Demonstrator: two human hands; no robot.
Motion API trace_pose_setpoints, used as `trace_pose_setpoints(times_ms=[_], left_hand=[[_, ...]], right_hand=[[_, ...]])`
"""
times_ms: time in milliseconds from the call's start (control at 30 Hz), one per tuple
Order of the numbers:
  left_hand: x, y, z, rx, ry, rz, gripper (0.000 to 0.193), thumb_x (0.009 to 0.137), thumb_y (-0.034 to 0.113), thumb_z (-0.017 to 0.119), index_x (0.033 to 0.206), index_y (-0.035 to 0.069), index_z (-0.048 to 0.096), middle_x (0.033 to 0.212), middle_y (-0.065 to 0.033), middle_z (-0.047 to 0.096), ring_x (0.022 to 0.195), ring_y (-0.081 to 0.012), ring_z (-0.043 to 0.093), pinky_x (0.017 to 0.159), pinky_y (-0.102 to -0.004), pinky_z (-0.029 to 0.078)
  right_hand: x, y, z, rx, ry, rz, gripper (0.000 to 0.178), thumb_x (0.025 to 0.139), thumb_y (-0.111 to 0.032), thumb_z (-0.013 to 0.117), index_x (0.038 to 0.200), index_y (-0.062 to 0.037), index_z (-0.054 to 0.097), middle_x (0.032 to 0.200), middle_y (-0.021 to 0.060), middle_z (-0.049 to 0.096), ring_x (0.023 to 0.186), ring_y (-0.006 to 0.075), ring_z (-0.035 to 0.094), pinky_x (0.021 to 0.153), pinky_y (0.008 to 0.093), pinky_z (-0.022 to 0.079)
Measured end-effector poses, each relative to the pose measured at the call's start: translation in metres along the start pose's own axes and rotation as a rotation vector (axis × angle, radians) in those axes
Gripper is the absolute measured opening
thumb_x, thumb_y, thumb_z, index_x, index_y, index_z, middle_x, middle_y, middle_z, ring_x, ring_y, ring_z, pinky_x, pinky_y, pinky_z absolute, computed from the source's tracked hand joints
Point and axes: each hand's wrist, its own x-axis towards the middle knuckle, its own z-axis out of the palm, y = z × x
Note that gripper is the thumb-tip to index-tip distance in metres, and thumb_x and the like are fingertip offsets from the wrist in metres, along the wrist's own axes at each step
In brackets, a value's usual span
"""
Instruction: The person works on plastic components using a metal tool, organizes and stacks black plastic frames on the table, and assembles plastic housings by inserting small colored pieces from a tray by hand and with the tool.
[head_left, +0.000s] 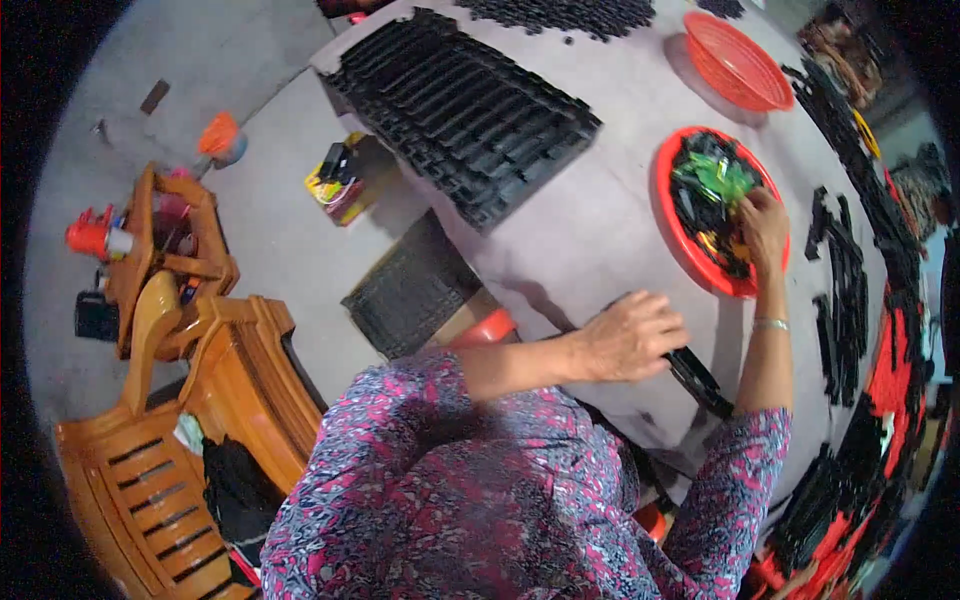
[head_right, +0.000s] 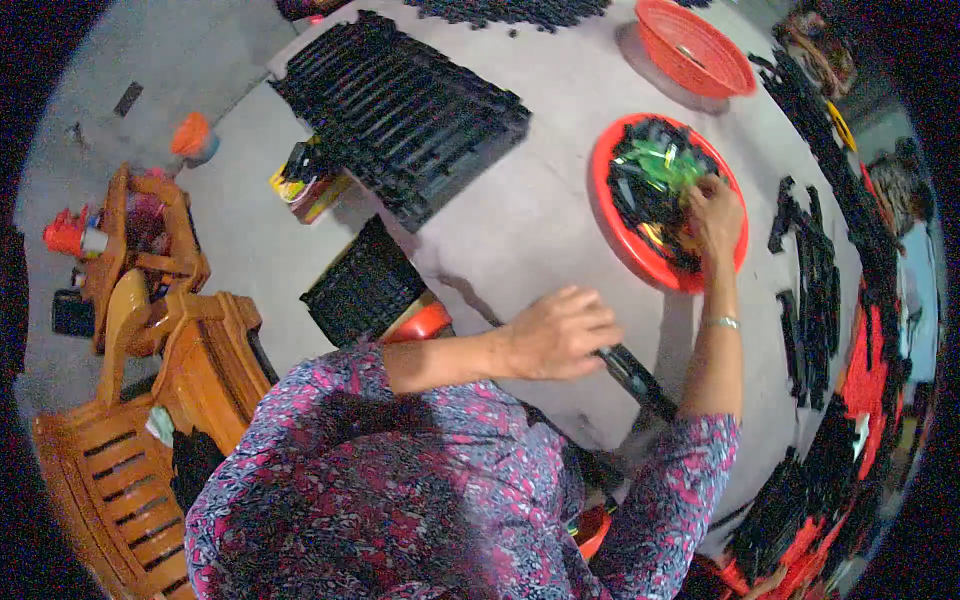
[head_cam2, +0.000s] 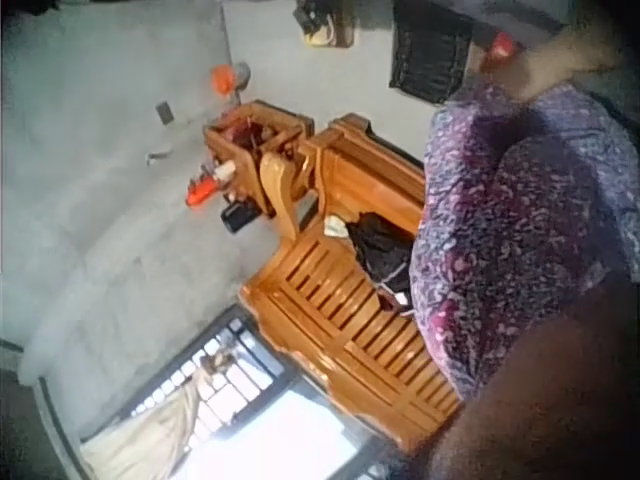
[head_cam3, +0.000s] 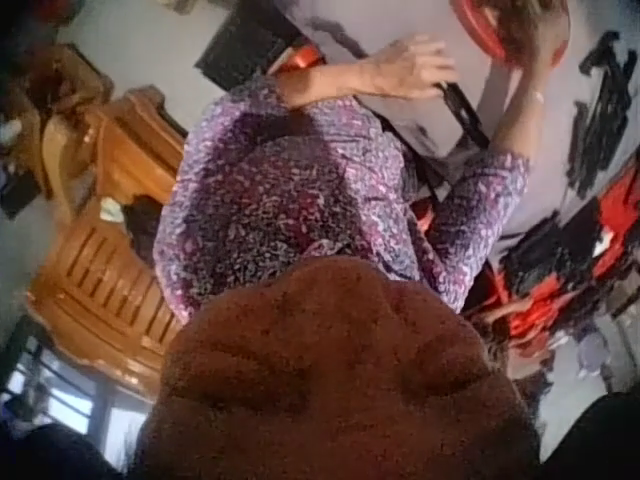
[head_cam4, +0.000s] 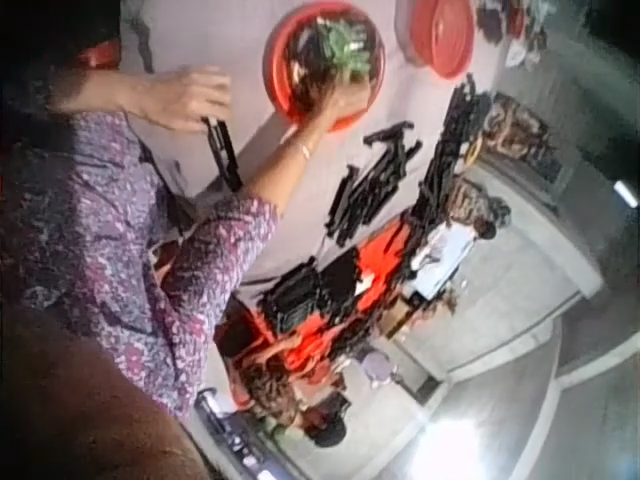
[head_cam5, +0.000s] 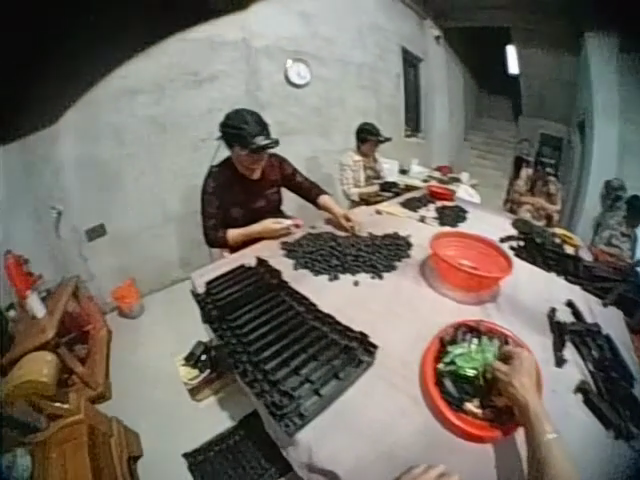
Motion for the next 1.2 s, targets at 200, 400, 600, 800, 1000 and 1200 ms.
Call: trace_pose_setpoints(times_ms=[200,400,600,800,1000,1200], left_hand=[[-0.003,0.002,0.001,-0.023,0.028,-0.011,0.039,0.064,0.023,0.077,0.097,0.01,0.06,0.089,-0.0031,0.053,0.089,-0.0231,0.052,0.076,-0.0374,0.044],[-0.005,-0.002,0.004,-0.006,0.038,0.011,0.039,0.063,0.024,0.076,0.097,0.01,0.06,0.089,-0.0035,0.053,0.09,-0.0235,0.053,0.078,-0.0387,0.043],[-0.008,0.001,0.009,-0.006,-0.011,0.033,0.039,0.062,0.023,0.075,0.096,0.01,0.06,0.09,-0.004,0.054,0.09,-0.0236,0.053,0.078,-0.0385,0.043],[-0.009,0.01,0.01,-0.032,-0.048,0.063,0.037,0.062,0.023,0.074,0.093,0.012,0.059,0.086,-0.0017,0.051,0.086,-0.0224,0.052,0.073,-0.0376,0.041],[-0.005,0.011,0.019,-0.072,-0.055,0.11,0.04,0.064,0.026,0.075,0.098,0.012,0.06,0.093,-0.0055,0.052,0.092,-0.0247,0.052,0.079,-0.041,0.042],[-0.005,0.0,-0.007,-0.164,-0.047,-0.039,0.054,0.063,0.023,0.079,0.112,0.009,0.062,0.106,-0.0118,0.056,0.098,-0.0338,0.055,0.087,-0.0479,0.045]], right_hand=[[-0.023,0.007,-0.028,0.285,-0.031,-0.038,0.028,0.087,-0.026,0.062,0.097,-0.0006,0.07,0.077,0.0069,0.068,0.07,0.0165,0.061,0.066,0.0308,0.047],[-0.095,-0.046,-0.075,0.715,-0.22,0.129,0.025,0.091,-0.021,0.062,0.102,-0.0001,0.068,0.08,-0.0037,0.056,0.071,0.0063,0.047,0.064,0.0224,0.038],[-0.154,-0.067,-0.103,0.739,-0.278,0.17,0.014,0.086,-0.011,0.061,0.092,0.0,0.065,0.077,-0.0047,0.05,0.071,0.0059,0.043,0.066,0.0219,0.034],[-0.192,-0.075,-0.12,0.765,-0.324,0.056,0.012,0.085,-0.007,0.065,0.092,0.0028,0.063,0.087,-0.0005,0.053,0.08,0.0095,0.048,0.073,0.023,0.038],[-0.233,-0.05,-0.122,0.681,-0.212,0.177,0.01,0.085,-0.005,0.066,0.09,0.0021,0.061,0.085,-0.0002,0.055,0.079,0.0095,0.049,0.071,0.0226,0.039],[-0.255,-0.049,-0.119,0.523,-0.169,0.311,0.014,0.083,-0.005,0.066,0.096,0.0024,0.067,0.087,0.004,0.066,0.083,0.0107,0.058,0.075,0.0255,0.047]])
